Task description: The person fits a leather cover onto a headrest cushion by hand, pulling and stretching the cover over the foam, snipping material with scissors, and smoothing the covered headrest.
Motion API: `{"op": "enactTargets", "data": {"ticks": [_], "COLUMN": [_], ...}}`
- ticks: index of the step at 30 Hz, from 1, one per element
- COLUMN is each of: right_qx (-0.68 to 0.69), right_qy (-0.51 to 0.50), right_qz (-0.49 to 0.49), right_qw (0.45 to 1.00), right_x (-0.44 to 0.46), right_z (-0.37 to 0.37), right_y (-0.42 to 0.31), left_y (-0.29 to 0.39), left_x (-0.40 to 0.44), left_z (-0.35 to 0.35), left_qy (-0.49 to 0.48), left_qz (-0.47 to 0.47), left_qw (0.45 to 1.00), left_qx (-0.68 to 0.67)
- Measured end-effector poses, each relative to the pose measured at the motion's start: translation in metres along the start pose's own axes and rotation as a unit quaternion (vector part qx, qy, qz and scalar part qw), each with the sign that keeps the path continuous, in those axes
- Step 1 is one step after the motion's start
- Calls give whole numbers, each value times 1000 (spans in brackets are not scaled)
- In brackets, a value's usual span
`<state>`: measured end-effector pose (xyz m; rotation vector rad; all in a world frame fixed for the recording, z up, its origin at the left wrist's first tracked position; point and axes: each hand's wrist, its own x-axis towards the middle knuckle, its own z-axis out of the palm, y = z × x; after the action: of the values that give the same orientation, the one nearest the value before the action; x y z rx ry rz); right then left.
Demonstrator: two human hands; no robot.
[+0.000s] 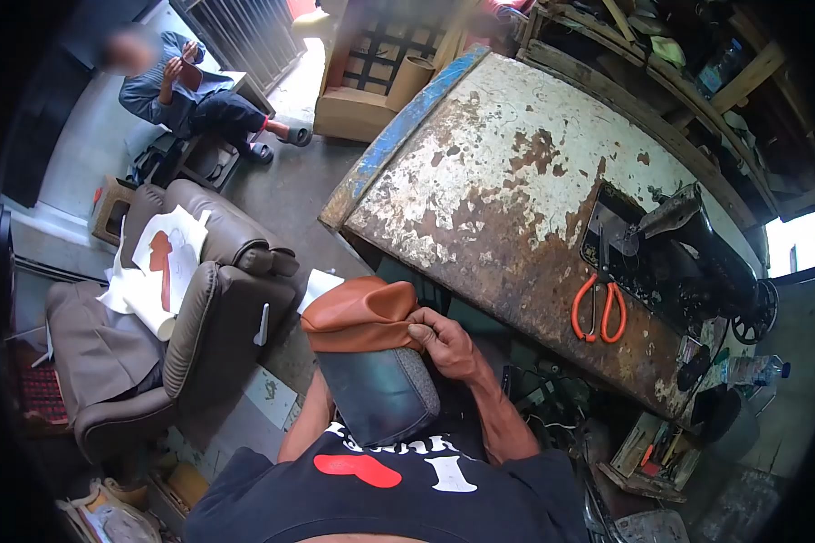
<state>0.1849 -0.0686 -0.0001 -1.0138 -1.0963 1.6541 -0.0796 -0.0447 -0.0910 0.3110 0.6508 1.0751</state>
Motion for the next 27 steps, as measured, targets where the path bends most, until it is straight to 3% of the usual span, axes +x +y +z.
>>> {"op": "enactTargets", "data": {"ticks": [3,5,6,7,8,10,11,13,14,16,17,19,20,22,25,27], "right_qx": [6,-43,-44,-143,-240,-241,-242,-271,-281,-310,-313,-340,-342,-343,-339,-334], "right_qy": [-69,-1,2,21,38,58,75,86,92,113,110,157,160,160,171,177], "right_qz": [33,-47,-53,-42,-28,-38,-47,-106,-102,-119,-132,-113,-120,-116,-102,-93], "right_qw": [997,998,998,989,970,968,966,953,950,937,934,920,918,918,920,921], "right_x": [2,-1,-1,-6,-9,-5,-5,-4,-10,-18,-23,-35,-38,-39,-37,-35], "right_z": [-6,7,3,-1,-2,8,17,36,45,52,53,52,51,48,46,40], "right_y": [-11,-27,-28,-27,-26,-36,-42,-56,-66,-78,-82,-83,-82,-81,-77,-70], "left_y": [4,19,35,58,74,98,98,95,82,53,47,47,49,55,49,41], "left_x": [-9,-10,-19,-41,-52,-67,-74,-79,-82,-79,-74,-63,-60,-58,-43,-36], "left_z": [-57,-131,-112,-75,-55,13,62,124,152,163,163,163,163,163,155,154], "left_qy": [108,248,334,409,391,297,219,-43,-73,-18,-26,-90,-81,-151,-171,-162], "left_qz": [-35,-96,-23,50,138,300,308,349,310,344,329,341,347,351,333,368], "left_qw": [991,963,918,837,805,746,759,684,677,609,646,657,656,648,646,634], "left_qx": [70,52,211,360,425,514,530,639,664,714,689,666,666,659,665,661]}}
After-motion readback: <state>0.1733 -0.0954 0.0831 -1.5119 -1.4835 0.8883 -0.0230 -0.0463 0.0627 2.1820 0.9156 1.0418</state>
